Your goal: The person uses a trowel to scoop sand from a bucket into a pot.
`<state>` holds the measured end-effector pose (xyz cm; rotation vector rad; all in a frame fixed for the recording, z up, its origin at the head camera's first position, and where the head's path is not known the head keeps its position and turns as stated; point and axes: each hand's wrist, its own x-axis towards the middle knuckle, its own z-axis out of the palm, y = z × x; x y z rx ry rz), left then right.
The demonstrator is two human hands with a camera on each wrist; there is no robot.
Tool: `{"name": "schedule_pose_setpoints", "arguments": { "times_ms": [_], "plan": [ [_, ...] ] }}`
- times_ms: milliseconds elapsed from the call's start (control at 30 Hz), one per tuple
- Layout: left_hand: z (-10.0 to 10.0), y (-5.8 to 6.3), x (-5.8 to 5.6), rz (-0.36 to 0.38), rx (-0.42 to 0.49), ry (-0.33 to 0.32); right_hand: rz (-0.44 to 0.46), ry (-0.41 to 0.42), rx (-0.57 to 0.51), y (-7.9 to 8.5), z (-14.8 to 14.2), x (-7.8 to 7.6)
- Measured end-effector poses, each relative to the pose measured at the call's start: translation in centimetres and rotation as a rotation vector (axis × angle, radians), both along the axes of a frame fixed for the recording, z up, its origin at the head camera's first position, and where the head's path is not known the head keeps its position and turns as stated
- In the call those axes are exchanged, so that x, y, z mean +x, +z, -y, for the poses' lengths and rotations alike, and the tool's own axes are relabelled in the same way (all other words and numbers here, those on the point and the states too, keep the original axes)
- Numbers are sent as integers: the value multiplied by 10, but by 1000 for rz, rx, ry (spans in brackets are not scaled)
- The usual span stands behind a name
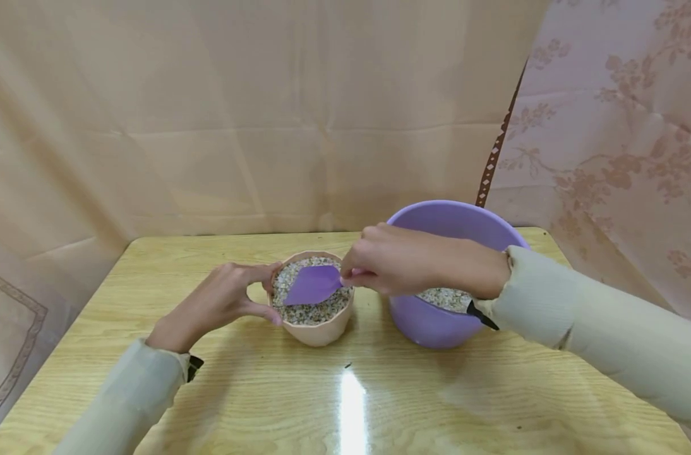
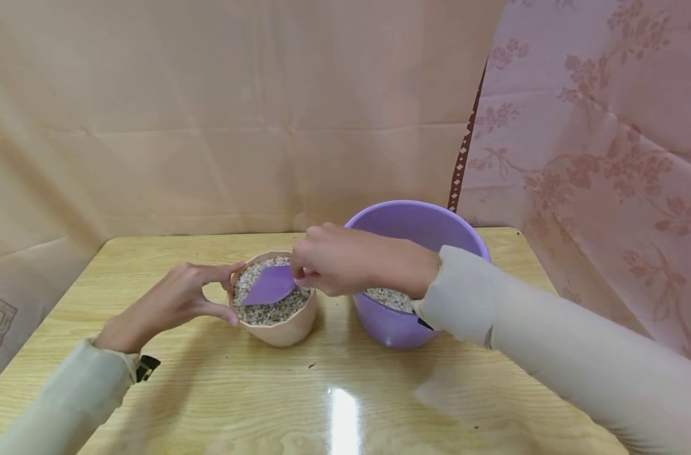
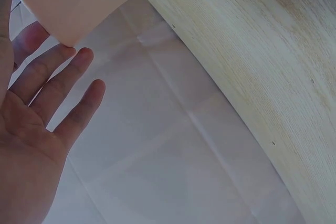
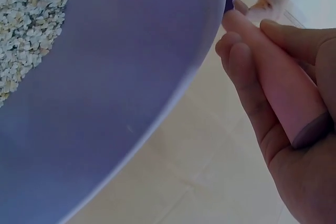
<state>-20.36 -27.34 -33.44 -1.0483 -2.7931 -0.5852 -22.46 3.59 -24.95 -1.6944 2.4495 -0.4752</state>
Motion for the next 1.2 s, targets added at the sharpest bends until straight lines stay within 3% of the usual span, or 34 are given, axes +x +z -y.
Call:
{"name": "schedule_pose_setpoints", "arguments": {
  "times_ms": [300, 733, 1200],
  "plan": [
    [1, -1, -1, -4, 4, -6, -5, 70, -11, 3, -13, 6],
    [2, -1, -2, -4, -5, 6, -93, 30, -38, 5, -38, 3],
    [2, -3, -6, -28, 6, -17, -84, 10, -33, 4, -46, 0]
  ]
}}
